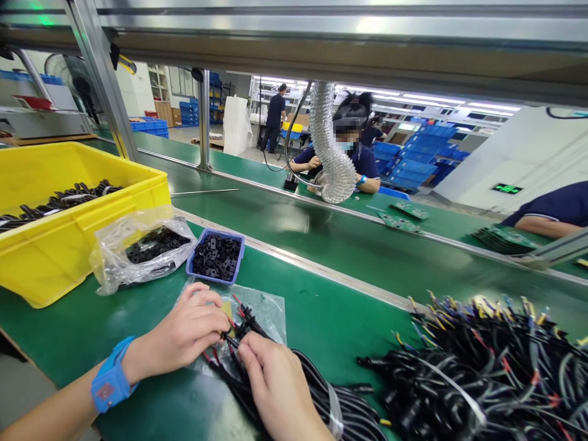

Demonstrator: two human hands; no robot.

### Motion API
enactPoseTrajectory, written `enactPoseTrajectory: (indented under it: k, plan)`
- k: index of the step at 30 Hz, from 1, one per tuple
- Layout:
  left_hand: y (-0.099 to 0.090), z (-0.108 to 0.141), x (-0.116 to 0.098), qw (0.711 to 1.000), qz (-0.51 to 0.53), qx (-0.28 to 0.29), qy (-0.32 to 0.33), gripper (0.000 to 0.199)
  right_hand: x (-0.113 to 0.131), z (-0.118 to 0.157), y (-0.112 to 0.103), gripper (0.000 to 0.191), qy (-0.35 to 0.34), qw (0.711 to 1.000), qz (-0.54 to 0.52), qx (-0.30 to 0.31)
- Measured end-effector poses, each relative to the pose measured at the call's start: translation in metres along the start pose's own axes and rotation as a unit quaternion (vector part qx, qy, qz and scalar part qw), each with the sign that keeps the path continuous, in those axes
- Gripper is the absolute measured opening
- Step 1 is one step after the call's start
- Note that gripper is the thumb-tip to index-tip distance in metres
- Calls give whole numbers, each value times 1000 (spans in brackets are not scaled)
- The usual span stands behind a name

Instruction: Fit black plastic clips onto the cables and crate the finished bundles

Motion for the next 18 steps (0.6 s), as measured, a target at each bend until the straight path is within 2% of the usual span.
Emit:
enactPoseTrajectory:
  k: [5, 12, 14, 18]
  plan:
    - [-8, -4, 3, 997, 49, -56, -38, 10, 1, -1, 1, 38, 11, 999, -41, 17]
    - [0, -1, 3, 997, 51, -40, -44, 9, 2, -2, -3, 38, 8, 999, -35, 5]
    - [1, 0, 10, 992, 72, -50, -87, 7, 3, -2, -3, 37, 1, 1000, -29, 3]
    - [6, 8, 34, 959, 131, -64, -243, 8, 5, -2, -5, 36, -12, 1000, -21, -7]
Point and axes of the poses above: each hand's wrist, its own z-axis away from the middle knuckle, its own y-axis out of the palm, x = y × z, the point moved 10 cm from there along -z, towards the middle knuckle, and after that the axes turned 15 degrees about -x, right-handed, at the moved point
